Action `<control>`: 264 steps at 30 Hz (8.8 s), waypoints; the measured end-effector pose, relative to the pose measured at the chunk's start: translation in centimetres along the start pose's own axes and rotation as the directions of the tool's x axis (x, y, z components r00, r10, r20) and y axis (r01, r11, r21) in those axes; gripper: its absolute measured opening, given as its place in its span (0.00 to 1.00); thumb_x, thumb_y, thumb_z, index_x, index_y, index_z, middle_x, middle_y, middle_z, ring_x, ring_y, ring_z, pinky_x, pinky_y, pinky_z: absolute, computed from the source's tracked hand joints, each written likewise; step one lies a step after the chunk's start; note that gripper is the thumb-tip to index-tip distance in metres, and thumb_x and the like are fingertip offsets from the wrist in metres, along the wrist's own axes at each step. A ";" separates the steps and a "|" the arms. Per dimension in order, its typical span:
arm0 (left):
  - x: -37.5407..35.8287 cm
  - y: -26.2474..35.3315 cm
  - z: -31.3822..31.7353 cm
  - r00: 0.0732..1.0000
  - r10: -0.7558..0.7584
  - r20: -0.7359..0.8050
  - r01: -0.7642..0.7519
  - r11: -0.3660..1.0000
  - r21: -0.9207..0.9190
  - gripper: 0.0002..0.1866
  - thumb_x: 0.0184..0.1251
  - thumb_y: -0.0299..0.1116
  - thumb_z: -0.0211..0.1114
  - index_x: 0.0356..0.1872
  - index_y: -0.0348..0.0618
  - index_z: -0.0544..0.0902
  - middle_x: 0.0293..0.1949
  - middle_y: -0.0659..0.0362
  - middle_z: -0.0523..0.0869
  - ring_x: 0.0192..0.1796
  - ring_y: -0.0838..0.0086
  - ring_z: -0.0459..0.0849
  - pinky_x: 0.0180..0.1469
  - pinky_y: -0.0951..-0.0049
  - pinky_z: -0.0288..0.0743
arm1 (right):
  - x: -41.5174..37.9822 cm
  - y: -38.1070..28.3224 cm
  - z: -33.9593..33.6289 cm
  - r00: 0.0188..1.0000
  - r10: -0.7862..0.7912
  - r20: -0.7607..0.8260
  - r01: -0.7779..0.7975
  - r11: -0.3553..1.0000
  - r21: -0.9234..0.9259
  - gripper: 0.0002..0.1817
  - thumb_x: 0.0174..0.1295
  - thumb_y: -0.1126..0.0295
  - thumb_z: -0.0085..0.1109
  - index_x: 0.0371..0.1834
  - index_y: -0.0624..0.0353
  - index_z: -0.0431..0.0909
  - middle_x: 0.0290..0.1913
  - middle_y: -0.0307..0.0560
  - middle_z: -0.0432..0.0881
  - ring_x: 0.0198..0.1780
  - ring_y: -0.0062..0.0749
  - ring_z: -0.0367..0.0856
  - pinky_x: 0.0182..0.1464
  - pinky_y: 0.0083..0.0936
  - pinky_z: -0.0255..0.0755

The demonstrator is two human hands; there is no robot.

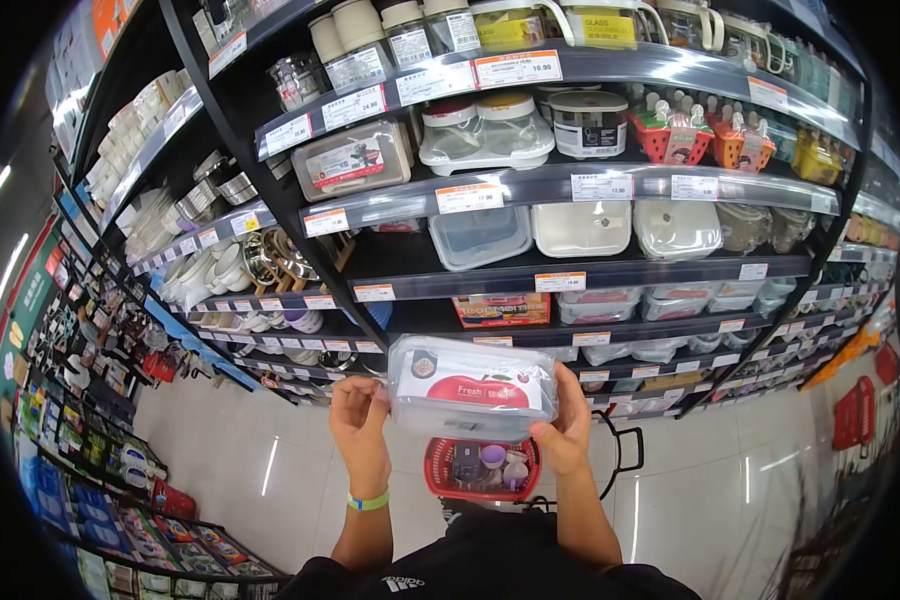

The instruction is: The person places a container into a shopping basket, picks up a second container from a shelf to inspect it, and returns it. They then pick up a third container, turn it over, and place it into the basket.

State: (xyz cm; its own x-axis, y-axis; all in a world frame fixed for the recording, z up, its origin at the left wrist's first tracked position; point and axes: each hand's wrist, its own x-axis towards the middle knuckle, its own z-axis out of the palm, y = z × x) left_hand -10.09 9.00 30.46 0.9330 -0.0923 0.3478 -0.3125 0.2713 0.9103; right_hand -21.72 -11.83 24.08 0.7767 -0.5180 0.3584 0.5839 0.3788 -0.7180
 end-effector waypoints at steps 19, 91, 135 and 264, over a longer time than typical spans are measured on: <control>-0.5 0.7 -0.5 0.926 0.311 0.214 -0.346 0.927 0.148 0.10 0.61 0.12 0.53 0.37 0.41 0.72 0.37 0.60 0.72 0.36 0.79 0.72 0.40 0.78 0.71 | -0.1 1.0 0.2 0.991 -0.034 -0.126 0.029 0.999 -0.043 0.49 0.58 0.50 0.72 0.73 0.76 0.62 0.67 0.58 0.74 0.69 0.42 0.71 0.72 0.36 0.60; 0.2 -0.1 -0.3 0.845 0.479 0.238 -0.528 0.817 0.230 0.07 0.59 0.13 0.68 0.37 0.33 0.83 0.40 0.50 0.89 0.45 0.64 0.84 0.50 0.70 0.77 | 0.2 1.0 -0.8 0.961 0.108 -0.254 -0.077 0.988 0.131 0.34 0.63 0.49 0.67 0.61 0.67 0.73 0.32 0.34 0.78 0.18 0.08 0.58 0.19 0.11 0.49; 0.3 -2.0 -0.1 0.944 -0.105 0.312 0.197 0.940 -0.280 0.08 0.71 0.25 0.64 0.45 0.41 0.74 0.47 0.62 0.80 0.49 0.78 0.79 0.55 0.75 0.73 | -1.9 -0.2 -1.1 0.974 -0.202 -0.106 0.210 0.976 0.060 0.61 0.36 0.76 0.85 0.76 0.76 0.56 0.62 0.54 0.79 0.44 0.20 0.84 0.41 0.12 0.73; -1.1 -32.3 -24.0 0.227 -0.838 0.496 0.974 0.189 -0.126 0.17 0.74 0.40 0.65 0.55 0.40 0.78 0.51 0.56 0.85 0.55 0.70 0.82 0.59 0.65 0.76 | -14.6 21.7 8.1 0.412 0.506 -0.758 -0.878 0.443 -0.182 0.36 0.72 0.53 0.60 0.76 0.57 0.57 0.56 0.52 0.76 0.55 0.38 0.80 0.53 0.33 0.79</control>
State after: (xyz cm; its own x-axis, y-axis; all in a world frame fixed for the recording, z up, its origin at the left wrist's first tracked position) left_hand 3.25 23.33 -4.72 0.3854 -0.7237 -0.5725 0.8720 0.0826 0.4826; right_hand -18.47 10.17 8.16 0.4362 -0.6033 -0.6677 -0.4666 0.4828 -0.7411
